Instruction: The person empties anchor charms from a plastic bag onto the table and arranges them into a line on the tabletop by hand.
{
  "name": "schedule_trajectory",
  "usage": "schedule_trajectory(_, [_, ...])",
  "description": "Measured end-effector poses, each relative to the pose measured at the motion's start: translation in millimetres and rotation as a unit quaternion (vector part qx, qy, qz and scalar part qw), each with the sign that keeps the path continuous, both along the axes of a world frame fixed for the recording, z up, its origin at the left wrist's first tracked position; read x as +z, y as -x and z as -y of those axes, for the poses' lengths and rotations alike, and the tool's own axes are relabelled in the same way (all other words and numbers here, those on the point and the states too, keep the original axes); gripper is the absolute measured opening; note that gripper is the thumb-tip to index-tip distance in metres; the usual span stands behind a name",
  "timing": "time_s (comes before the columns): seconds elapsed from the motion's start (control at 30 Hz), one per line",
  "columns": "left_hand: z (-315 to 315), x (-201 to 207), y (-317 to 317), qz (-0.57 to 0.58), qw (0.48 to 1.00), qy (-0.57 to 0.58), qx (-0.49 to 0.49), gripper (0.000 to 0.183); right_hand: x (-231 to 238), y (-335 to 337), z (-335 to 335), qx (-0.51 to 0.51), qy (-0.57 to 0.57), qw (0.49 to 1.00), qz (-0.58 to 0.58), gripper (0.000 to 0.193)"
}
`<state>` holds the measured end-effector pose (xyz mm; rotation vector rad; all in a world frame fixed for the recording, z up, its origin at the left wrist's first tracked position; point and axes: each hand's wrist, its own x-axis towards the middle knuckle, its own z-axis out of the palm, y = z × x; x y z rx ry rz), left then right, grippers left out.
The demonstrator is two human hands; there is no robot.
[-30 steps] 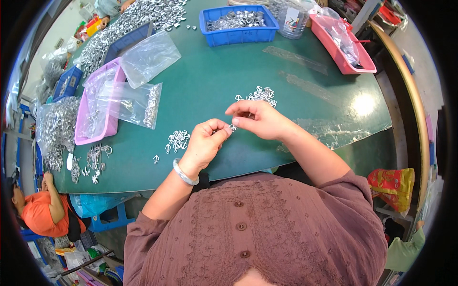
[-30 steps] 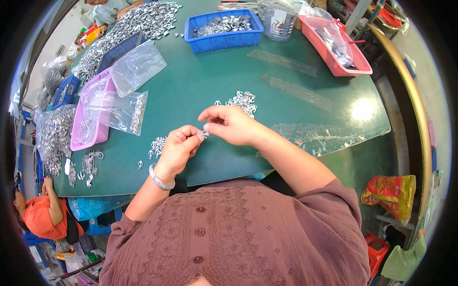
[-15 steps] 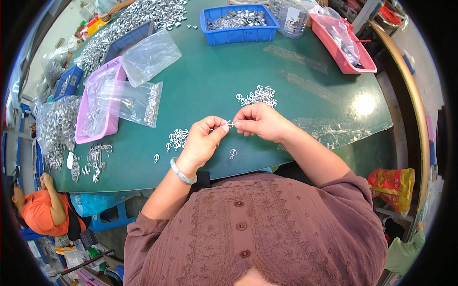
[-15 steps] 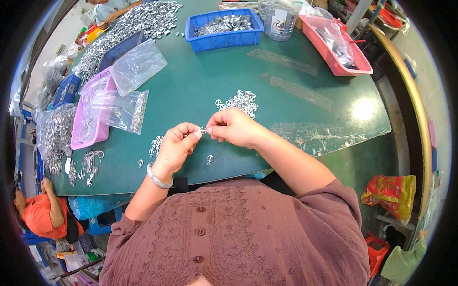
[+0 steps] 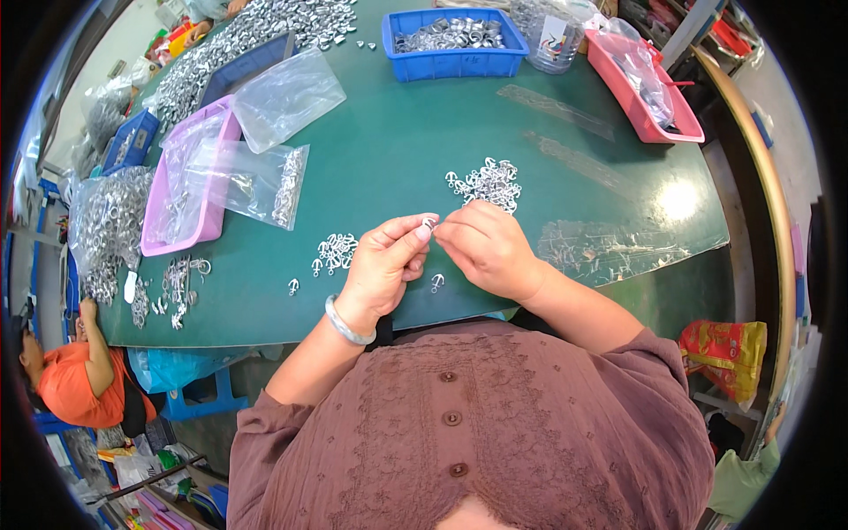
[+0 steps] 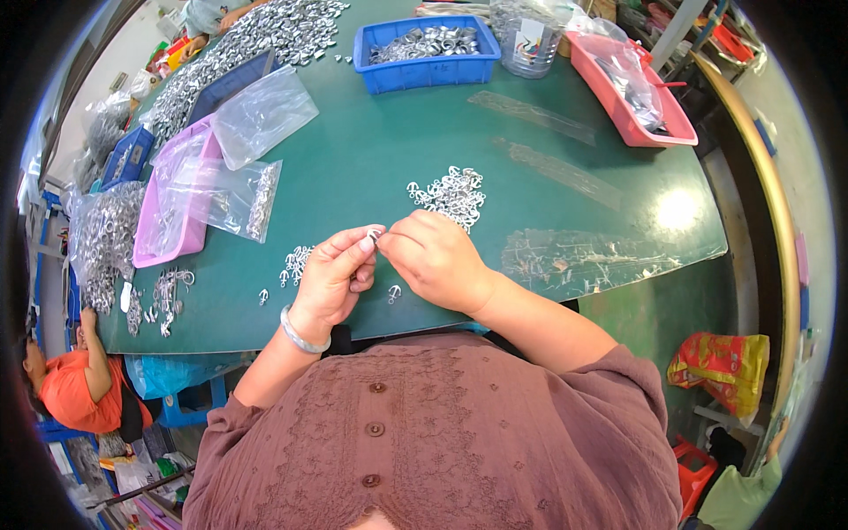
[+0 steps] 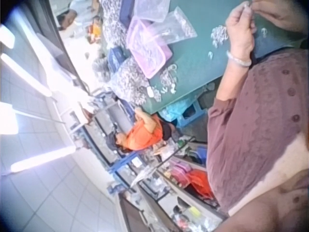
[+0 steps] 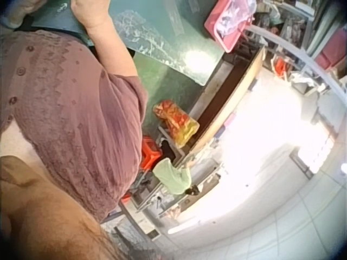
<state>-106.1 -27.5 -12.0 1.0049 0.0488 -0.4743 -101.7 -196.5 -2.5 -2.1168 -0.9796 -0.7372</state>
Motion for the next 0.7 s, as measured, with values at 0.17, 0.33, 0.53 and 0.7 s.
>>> schedule_trajectory(0.17, [-11.5,-6.0,-1.7,-0.018,0.996,0.085,-0.032,0.018,-2.8,6.4,0.9,0.001,-0.096,0.984,-0.149,0.013])
schedule_trajectory(0.33, [-18.7,-6.3,-3.9,0.015,0.994,0.080,-0.066,0.019,1.9,8.5,4.1,0.006,-0.142,0.931,-0.335,0.011])
schedule_trajectory(0.53, [-16.8,-7.6,1.0,0.029,0.998,0.035,-0.051,0.014,-0.5,7.6,-4.9,0.112,-0.248,0.774,-0.572,0.012])
schedule_trajectory(0.7, [-18.4,-3.8,5.5,0.024,0.999,-0.014,-0.019,0.009,0.5,8.1,-8.7,0.112,-0.251,0.744,-0.609,0.012])
